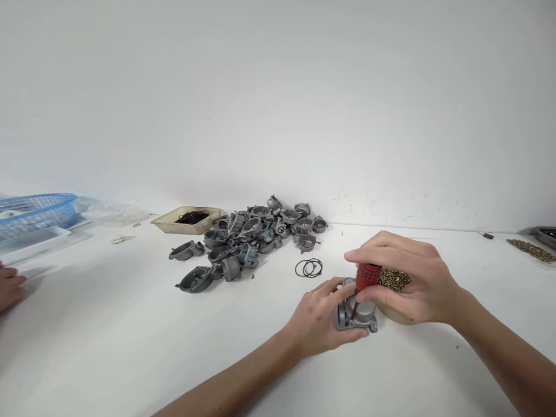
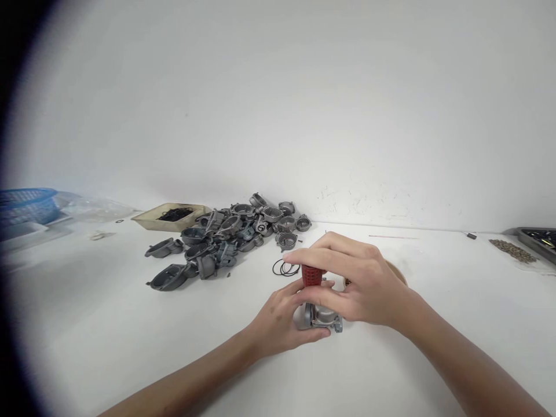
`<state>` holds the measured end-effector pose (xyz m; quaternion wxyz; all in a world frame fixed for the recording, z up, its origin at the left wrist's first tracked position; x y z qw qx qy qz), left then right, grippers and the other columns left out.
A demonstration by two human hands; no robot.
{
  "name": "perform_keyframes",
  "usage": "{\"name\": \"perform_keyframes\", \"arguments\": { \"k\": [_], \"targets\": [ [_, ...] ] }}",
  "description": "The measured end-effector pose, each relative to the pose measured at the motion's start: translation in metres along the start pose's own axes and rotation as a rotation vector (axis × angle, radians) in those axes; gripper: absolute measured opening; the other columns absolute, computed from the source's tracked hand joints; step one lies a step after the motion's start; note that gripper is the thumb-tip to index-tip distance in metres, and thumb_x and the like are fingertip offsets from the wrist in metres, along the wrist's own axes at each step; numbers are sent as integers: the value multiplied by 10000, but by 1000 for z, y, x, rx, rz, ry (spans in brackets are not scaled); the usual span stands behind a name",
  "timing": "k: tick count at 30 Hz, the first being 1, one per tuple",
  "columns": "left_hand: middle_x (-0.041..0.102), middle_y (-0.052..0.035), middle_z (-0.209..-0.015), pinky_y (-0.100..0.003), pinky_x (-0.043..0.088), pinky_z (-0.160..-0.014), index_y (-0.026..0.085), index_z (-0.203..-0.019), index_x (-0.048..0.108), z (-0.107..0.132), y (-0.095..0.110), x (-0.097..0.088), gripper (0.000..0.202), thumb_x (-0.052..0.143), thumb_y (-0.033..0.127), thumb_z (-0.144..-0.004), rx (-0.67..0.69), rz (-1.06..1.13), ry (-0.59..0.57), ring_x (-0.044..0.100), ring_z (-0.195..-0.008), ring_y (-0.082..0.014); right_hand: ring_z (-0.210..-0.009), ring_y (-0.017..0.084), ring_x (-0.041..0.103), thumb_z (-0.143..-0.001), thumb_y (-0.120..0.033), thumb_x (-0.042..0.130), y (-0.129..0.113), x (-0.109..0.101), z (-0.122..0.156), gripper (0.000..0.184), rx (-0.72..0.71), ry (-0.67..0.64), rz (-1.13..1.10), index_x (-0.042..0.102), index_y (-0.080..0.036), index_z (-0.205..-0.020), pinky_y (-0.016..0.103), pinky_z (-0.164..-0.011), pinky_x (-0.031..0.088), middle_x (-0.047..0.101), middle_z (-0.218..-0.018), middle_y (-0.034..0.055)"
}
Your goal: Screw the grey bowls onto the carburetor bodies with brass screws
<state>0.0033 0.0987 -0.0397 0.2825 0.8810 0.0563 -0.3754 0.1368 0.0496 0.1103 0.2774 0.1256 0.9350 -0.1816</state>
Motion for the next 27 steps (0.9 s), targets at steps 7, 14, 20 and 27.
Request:
{"name": "perform_keyframes", "arguments": {
  "k": [7,14,20,27],
  "targets": [
    [719,-120,-1292,-450,670,-841,259,-1396,595,-1,2,-1,643,784,549,-855,27,-7,21,757,-1070,-319,-797,140,647,-964,-42,527,-8,2,-2,415,-28,-103,-69,597,-144,-1361,272,-654,553,697,-880,32],
    [704,-151,-1334,-460,665,-872,230,-1409,601,2,-2,1,674,799,540,-844,13,-12,-9,746,-1123,-332,-810,95,650,-966,-45,596,-7,2,-3,341,3,-57,5,647,-158,-1284,213,-706,547,732,-898,9],
    [716,-125,-1294,-439,664,-823,261,-1409,598,-1,1,0,653,787,548,-854,11,-9,-8,751,-1083,-325,-757,124,616,-955,-49,587,-12,1,-3,319,-35,-64,14,651,-130,-1257,258,-646,531,695,-844,26],
    [725,-101,-1244,-434,666,-769,286,-1420,602,0,-1,1,699,804,591,-825,-10,-55,-19,758,-1001,-321,-759,129,648,-968,-39,498,-13,-1,-5,358,-41,-108,-7,639,-121,-1287,267,-684,547,708,-843,35]
  ]
}}
Point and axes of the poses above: each hand's wrist, its own z-axis away from the middle knuckle, its own x-axis out of the palm, y = z × x, the point moved 6 cm from there along -z, towards the middle knuckle
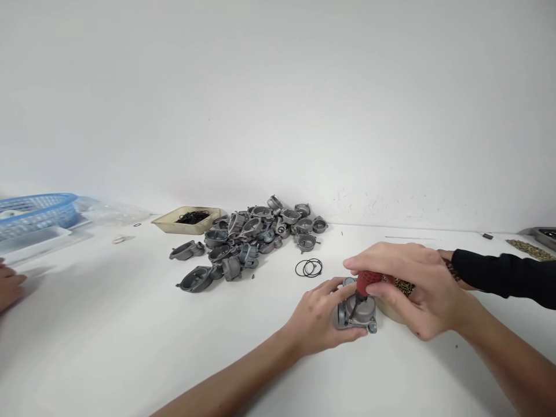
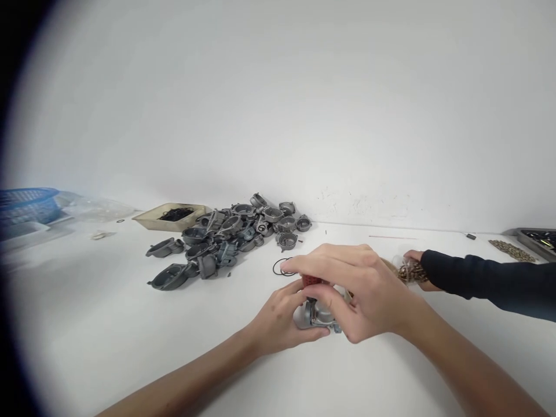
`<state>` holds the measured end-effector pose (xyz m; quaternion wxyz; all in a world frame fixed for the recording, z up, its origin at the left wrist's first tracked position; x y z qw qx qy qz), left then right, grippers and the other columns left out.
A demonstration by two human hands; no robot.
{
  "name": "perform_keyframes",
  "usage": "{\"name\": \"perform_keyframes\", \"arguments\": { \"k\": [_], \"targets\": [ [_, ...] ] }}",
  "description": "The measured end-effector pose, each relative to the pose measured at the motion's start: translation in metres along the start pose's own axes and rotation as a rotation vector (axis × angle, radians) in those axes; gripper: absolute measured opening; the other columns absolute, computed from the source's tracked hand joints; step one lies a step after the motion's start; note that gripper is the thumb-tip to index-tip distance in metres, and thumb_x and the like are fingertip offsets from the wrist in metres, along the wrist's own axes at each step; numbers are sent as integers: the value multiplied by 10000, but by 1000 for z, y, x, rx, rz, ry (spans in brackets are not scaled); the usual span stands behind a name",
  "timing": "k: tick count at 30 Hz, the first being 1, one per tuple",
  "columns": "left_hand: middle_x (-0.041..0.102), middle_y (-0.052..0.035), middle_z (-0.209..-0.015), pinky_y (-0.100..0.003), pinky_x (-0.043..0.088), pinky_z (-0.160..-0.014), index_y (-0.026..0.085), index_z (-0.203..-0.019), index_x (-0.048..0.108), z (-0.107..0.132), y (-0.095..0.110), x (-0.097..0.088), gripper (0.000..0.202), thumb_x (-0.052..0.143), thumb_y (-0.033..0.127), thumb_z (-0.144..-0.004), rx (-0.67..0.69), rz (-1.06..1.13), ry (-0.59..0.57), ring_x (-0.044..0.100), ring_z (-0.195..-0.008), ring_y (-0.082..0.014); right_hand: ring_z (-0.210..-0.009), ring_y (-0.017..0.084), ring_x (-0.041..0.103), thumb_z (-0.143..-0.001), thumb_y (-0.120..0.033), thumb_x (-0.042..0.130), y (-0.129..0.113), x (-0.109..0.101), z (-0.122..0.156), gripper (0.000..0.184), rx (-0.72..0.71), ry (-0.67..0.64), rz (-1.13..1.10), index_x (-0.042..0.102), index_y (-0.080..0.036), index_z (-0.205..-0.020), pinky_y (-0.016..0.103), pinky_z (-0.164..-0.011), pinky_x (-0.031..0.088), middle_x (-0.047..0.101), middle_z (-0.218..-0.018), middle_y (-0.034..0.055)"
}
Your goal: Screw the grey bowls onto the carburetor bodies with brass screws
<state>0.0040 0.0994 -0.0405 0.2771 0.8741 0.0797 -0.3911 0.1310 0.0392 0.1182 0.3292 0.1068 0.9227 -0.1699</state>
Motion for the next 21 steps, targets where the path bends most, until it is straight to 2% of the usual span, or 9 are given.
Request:
{"name": "perform_keyframes", "arguments": {
  "k": [3,6,8,11,13,16,18,21],
  "targets": [
    [717,-124,-1271,-449,662,-822,268,-1402,616,2,-3,2,704,809,613,-819,8,-2,7,748,-1058,-337,-729,110,649,-972,-45,548,3,-1,-1,256,29,64,76,669,-151,-1171,237,-668,530,718,-817,15],
    [723,-114,-1235,-448,656,-855,274,-1391,628,1,-4,2,696,818,619,-818,-13,44,8,752,-1044,-326,-593,82,543,-951,-151,713,4,-5,0,75,46,189,185,663,-188,-993,215,-552,439,662,-706,-38],
    [725,-93,-1216,-444,650,-882,286,-1396,623,-1,-5,1,688,819,617,-825,-43,93,-8,755,-1012,-303,-548,71,477,-930,-220,778,4,-6,0,132,46,224,237,650,-193,-941,214,-509,386,624,-662,-55],
    [719,-90,-1238,-437,647,-886,289,-1416,604,-2,-4,0,696,809,611,-834,-45,121,-20,753,-1009,-291,-615,83,546,-982,-207,707,2,-3,0,99,16,129,206,664,-173,-1064,208,-553,441,656,-726,-22],
    [712,-112,-1266,-432,652,-846,275,-1416,604,-2,-2,-1,705,805,615,-832,-21,90,-9,750,-1032,-308,-727,114,617,-1011,-158,610,0,-1,0,190,-11,59,117,650,-146,-1197,230,-628,511,681,-809,20],
    [714,-116,-1276,-427,659,-796,280,-1417,607,0,-2,1,720,812,617,-816,-9,34,-7,754,-1029,-321,-834,144,652,-990,-78,497,0,0,1,377,-6,-4,-24,597,-123,-1350,278,-714,564,693,-884,51],
    [714,-107,-1293,-429,661,-824,296,-1431,597,1,-4,3,731,820,610,-810,-14,22,-20,752,-1054,-321,-804,137,651,-973,-57,503,1,-1,1,392,19,-5,-37,605,-140,-1342,272,-703,564,710,-886,41],
    [709,-117,-1314,-437,661,-856,286,-1415,613,2,-6,5,725,823,616,-804,-17,6,-28,746,-1093,-335,-749,125,649,-980,-65,530,4,-2,-1,291,62,6,27,643,-174,-1225,257,-671,557,731,-873,27]
  ]
}}
Point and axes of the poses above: each hand's wrist, its own z-axis away from the middle knuckle, its own x-axis out of the palm, y = z × x, the point moved 6 cm from there along -z, towards the middle knuckle
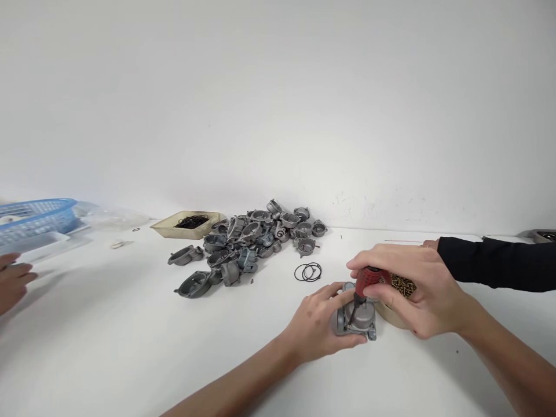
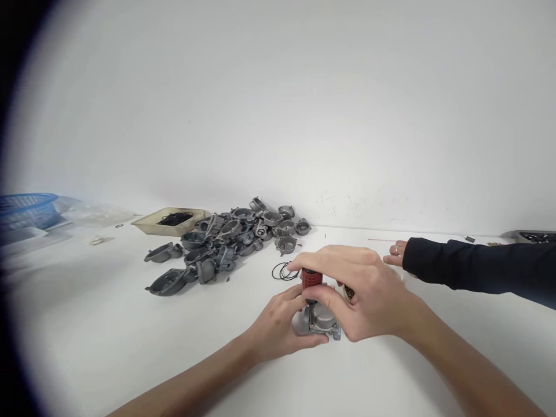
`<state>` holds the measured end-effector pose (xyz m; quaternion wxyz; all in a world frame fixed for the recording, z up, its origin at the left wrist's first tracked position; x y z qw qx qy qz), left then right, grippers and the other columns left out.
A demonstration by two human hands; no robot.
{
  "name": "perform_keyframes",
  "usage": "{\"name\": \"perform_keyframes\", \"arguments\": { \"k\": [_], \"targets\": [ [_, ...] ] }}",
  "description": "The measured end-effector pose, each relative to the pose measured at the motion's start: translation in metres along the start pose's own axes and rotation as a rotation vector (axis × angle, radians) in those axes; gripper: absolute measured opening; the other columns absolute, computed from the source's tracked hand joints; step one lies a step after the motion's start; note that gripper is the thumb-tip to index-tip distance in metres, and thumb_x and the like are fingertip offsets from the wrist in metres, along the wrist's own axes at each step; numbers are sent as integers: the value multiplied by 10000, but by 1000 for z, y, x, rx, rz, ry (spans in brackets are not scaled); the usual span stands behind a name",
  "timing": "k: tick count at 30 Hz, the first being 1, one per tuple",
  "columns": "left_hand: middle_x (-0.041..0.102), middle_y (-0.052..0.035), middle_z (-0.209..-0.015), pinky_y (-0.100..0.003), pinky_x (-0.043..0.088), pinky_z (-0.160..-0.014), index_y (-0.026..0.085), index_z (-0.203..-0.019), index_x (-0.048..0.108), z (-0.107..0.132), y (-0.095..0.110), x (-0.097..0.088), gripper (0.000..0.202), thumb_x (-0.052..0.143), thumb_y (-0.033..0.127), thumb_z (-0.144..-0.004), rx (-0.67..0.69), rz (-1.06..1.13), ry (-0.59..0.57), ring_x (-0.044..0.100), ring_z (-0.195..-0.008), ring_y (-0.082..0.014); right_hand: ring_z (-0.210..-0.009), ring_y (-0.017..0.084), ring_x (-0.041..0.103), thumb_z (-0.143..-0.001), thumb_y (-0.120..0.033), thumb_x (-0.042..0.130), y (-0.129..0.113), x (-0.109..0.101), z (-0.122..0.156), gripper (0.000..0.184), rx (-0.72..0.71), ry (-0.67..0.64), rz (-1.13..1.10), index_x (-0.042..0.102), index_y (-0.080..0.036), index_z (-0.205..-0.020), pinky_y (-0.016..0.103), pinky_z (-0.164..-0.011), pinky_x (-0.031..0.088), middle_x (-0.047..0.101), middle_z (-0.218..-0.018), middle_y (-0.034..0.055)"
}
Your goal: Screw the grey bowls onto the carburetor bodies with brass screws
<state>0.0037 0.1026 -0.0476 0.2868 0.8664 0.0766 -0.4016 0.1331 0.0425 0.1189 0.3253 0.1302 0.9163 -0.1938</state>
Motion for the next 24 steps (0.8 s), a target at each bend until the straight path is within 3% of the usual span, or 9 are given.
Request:
{"name": "perform_keyframes", "arguments": {
  "k": [10,17,20,24],
  "targets": [
    [702,-111,-1339,-447,648,-908,293,-1421,613,-1,0,-1,736,824,647,-811,0,58,-12,734,-1128,-324,-692,123,601,-972,-148,639,-7,-1,2,130,-12,18,98,635,-182,-1097,242,-612,501,683,-804,12],
    [722,-110,-1258,-431,652,-813,288,-1395,631,-2,3,-4,693,826,610,-813,4,59,15,753,-1027,-318,-667,122,604,-980,-118,501,-4,9,5,350,-16,-67,30,581,-190,-1313,249,-567,487,683,-837,-2],
    [711,-116,-1300,-453,649,-837,288,-1408,616,-1,3,-3,711,844,582,-802,6,38,3,750,-1046,-326,-737,134,638,-965,-95,493,-1,8,4,342,5,-58,-7,592,-186,-1280,248,-585,506,692,-877,19],
    [699,-116,-1342,-436,641,-877,294,-1399,622,-2,1,-2,714,840,608,-795,-19,29,-29,731,-1112,-329,-688,124,606,-956,-85,512,1,2,2,247,3,-18,42,608,-172,-1166,253,-593,510,695,-837,22]
  ]
}}
Point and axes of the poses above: each hand's wrist, its own z-axis away from the middle knuckle, its own x-axis out of the palm, y = z × x, the point moved 6 cm from there along -z, towards the middle knuckle
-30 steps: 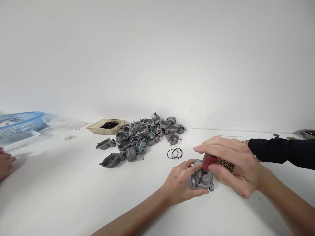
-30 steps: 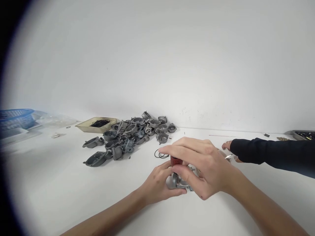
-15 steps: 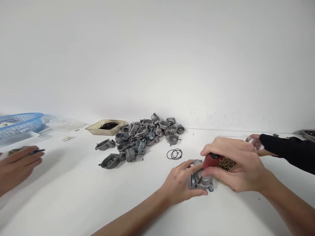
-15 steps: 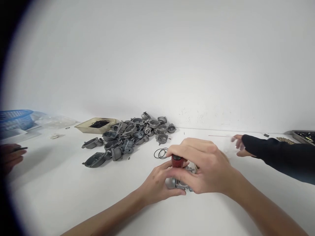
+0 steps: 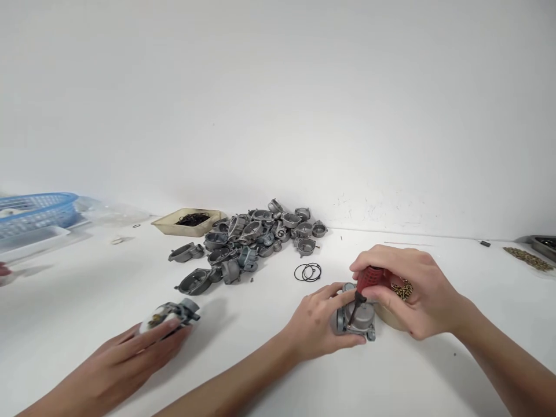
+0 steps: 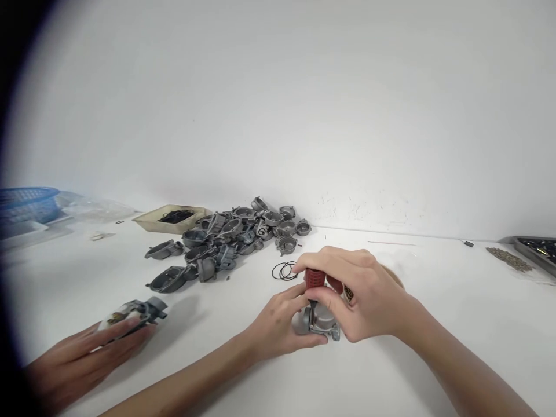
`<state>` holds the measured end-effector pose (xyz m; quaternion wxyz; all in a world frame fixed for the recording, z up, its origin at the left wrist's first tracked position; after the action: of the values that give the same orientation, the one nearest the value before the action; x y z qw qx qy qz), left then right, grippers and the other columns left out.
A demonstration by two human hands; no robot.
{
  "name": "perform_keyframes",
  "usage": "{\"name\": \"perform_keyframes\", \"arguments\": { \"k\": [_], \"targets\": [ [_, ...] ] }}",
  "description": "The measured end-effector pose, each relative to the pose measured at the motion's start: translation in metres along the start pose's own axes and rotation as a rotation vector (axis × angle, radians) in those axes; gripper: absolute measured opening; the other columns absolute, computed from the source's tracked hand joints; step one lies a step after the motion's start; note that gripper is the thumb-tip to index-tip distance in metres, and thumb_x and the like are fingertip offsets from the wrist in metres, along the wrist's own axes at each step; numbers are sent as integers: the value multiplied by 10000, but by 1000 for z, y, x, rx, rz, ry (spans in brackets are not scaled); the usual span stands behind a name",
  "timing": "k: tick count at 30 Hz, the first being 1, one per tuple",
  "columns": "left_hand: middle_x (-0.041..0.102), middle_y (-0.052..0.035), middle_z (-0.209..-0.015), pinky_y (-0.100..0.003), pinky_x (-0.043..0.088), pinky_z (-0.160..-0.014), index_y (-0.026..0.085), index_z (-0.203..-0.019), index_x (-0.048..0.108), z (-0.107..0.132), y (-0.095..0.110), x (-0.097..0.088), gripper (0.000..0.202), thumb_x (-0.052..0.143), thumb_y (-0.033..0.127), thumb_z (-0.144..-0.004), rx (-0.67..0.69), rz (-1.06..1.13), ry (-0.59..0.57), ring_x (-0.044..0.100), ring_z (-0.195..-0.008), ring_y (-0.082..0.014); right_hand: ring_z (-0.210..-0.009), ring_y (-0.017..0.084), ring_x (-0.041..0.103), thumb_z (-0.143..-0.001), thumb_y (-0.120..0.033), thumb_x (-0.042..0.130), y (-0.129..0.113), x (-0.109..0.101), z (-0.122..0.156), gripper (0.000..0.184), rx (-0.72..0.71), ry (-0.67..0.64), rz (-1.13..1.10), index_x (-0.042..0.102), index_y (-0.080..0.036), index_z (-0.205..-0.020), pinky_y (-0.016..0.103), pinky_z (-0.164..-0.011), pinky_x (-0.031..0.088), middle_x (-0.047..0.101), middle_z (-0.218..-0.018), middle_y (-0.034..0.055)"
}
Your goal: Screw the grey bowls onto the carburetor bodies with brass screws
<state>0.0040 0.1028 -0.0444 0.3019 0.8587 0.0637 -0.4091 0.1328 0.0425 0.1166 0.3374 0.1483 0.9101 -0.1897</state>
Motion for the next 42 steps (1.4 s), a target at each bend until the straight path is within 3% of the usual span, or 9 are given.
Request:
{"name": "perform_keyframes", "arguments": {
  "k": [11,16,18,20,22,26,29,35,42],
  "targets": [
    [693,-107,-1330,-438,641,-893,323,-1452,594,-1,2,-1,769,836,631,-790,1,33,-8,739,-1082,-324,-692,146,690,-945,-95,565,-8,-12,-1,268,-15,10,5,640,-210,-1175,274,-590,585,739,-836,21],
    [627,-123,-1417,-541,620,-960,383,-1533,521,-1,5,-2,839,849,594,-791,0,10,-57,698,-1181,-372,-764,218,762,-840,-82,764,-4,-86,24,342,55,452,126,719,-237,-1142,306,-552,654,756,-915,64],
    [570,-135,-1481,-565,616,-968,386,-1535,519,0,6,-3,851,857,583,-779,23,-2,-57,664,-1236,-398,-761,230,768,-789,-88,826,3,-101,43,296,87,552,163,719,-228,-1026,302,-571,672,747,-880,64],
    [539,-138,-1495,-559,627,-950,390,-1536,515,0,7,-4,869,875,548,-761,42,-3,-40,639,-1261,-408,-820,225,768,-819,-165,822,22,-92,63,202,215,466,195,680,-218,-954,303,-653,693,749,-933,69],
    [531,-141,-1478,-551,631,-941,383,-1532,519,-1,8,-6,868,886,498,-755,58,4,-24,630,-1256,-404,-723,171,717,-886,-234,771,43,-71,85,144,326,350,312,637,-210,-837,250,-565,634,734,-924,67],
    [555,-143,-1384,-540,628,-913,361,-1506,554,-3,13,-10,800,871,460,-778,97,10,-3,634,-1195,-386,-520,105,531,-965,-242,657,68,-36,127,226,370,270,397,545,-216,-770,245,-441,493,666,-856,46],
    [568,-142,-1344,-508,625,-892,353,-1500,560,-5,13,-13,773,855,504,-800,118,3,2,644,-1148,-365,-576,127,549,-994,-257,594,79,-28,147,227,435,211,337,532,-221,-778,241,-451,483,607,-855,49],
    [639,-143,-1367,-478,589,-959,291,-1590,404,-7,1,-13,973,808,674,-791,74,8,-50,655,-1178,-366,-679,150,604,-1007,-202,510,89,-23,160,102,520,19,279,603,-230,-977,252,-512,522,583,-966,68],
    [752,-50,-1149,-425,566,-923,323,-1534,410,-6,-13,-4,979,847,641,-717,-169,60,-203,736,-992,-309,-596,115,583,-944,-107,494,83,-14,159,309,460,-75,354,597,-245,-1201,243,-445,479,585,-1054,78]
  ]
}}
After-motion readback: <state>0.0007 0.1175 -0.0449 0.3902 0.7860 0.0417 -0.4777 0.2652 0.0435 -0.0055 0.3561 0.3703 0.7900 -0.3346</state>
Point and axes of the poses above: each hand's wrist, its own z-axis away from the middle knuckle, its own x-axis out of the palm, y = z × x, the point moved 6 cm from there along -z, towards the middle knuckle
